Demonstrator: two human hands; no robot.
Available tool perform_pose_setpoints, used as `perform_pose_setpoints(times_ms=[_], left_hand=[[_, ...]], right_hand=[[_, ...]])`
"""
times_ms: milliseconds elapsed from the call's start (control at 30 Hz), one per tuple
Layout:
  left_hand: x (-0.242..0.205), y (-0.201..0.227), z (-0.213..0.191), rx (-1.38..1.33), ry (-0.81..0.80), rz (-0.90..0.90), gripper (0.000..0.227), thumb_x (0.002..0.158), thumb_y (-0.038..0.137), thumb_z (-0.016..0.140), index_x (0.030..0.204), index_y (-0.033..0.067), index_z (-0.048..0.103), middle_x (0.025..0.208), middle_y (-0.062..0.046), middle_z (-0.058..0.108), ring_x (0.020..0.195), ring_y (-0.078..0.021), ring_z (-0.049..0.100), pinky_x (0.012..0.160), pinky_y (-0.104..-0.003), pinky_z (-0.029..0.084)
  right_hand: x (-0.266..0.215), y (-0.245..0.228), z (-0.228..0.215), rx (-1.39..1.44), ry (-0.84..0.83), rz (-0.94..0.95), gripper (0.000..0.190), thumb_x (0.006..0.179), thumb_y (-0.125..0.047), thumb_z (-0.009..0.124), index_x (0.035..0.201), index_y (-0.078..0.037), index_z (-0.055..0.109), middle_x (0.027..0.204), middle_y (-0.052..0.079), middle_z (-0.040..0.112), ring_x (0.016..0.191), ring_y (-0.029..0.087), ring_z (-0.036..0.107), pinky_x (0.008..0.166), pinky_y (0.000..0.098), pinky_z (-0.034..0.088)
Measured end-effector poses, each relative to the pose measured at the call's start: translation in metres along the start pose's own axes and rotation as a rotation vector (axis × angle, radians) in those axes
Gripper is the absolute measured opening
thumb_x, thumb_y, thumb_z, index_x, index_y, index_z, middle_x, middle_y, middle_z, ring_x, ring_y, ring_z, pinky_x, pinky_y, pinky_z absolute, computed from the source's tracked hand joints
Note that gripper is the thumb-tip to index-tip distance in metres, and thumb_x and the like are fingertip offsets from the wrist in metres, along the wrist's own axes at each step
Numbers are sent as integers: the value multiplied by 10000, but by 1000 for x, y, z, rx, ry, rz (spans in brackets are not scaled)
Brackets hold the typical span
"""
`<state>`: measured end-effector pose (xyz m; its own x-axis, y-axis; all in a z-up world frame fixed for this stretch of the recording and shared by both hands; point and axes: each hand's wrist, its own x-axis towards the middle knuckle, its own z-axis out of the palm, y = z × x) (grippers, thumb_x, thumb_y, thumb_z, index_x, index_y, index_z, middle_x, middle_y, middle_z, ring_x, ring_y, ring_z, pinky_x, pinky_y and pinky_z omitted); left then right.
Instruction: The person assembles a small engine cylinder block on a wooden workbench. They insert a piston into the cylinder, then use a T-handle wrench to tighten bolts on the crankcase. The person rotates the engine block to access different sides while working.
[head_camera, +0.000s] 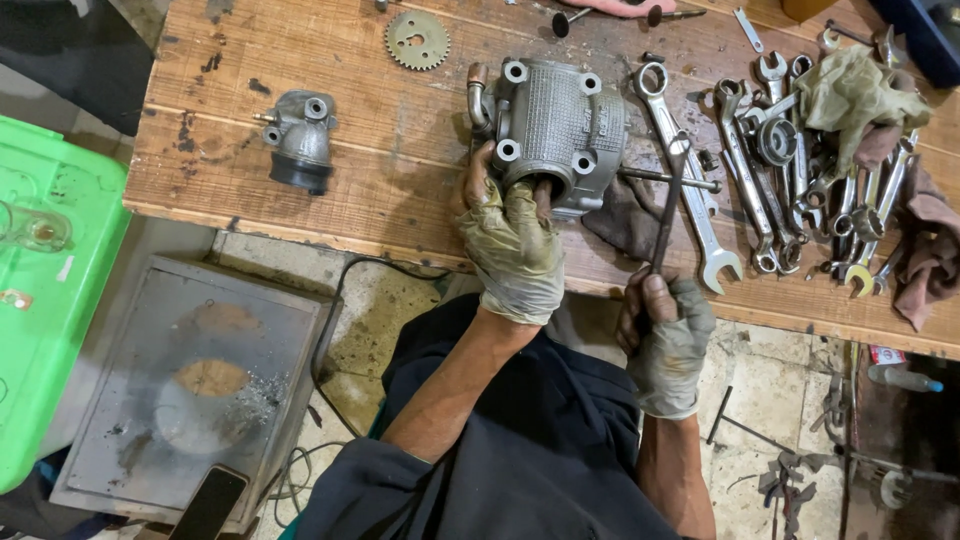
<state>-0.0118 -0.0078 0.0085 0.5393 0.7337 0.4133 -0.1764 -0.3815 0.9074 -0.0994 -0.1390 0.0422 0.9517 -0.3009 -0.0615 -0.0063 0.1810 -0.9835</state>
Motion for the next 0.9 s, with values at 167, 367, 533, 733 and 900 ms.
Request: perform_pose_setpoints(times_ms=[167,367,533,733,900], left_hand=[[6,-13,0,245,16,422,240,1026,234,624,981,0,651,1389,-232,561,1216,-451,571,1033,-603,435],[-7,-24,11,95,21,303,418,1076,362,513,1294,25,627,1423,-190,547,1259,-396,541,1162,-531,391],[-11,-23,8,-101,-48,-34,406,1037,200,540,1435,122,550,1382,-138,497,1349,-333,473,1261,-469,278],[-7,-11,-1,-269,-144,-108,528,962,77,548,1484,111,477,1493,-178,413,1406,-345,456,1226,-452,370],[7,-5,-6,-94,-103,362,236,1046,55,478,1084,-166,550,1425,-272,417,1341,-493,485,1167,-629,492]], right_hand=[[-11,8,-3,-301,-90,-253,154,1036,-5,586,1089,64,714,503,25,479,350,56,456,326,199,385],[2,-7,-25,-939,-241,-723,275,941,3,762,1210,-35,804,852,158,716,745,348,689,644,402,553],[0,-40,-10,-1068,-253,-798,185,963,-23,764,1140,-53,808,856,150,718,737,370,694,617,424,553],[-9,-39,-32,-812,-296,-560,197,974,16,720,1162,-36,748,878,81,689,823,230,684,730,288,584],[-5,-41,-33,-274,12,-248,232,1052,-95,635,1269,-139,704,1144,15,754,522,-42,460,415,122,375]])
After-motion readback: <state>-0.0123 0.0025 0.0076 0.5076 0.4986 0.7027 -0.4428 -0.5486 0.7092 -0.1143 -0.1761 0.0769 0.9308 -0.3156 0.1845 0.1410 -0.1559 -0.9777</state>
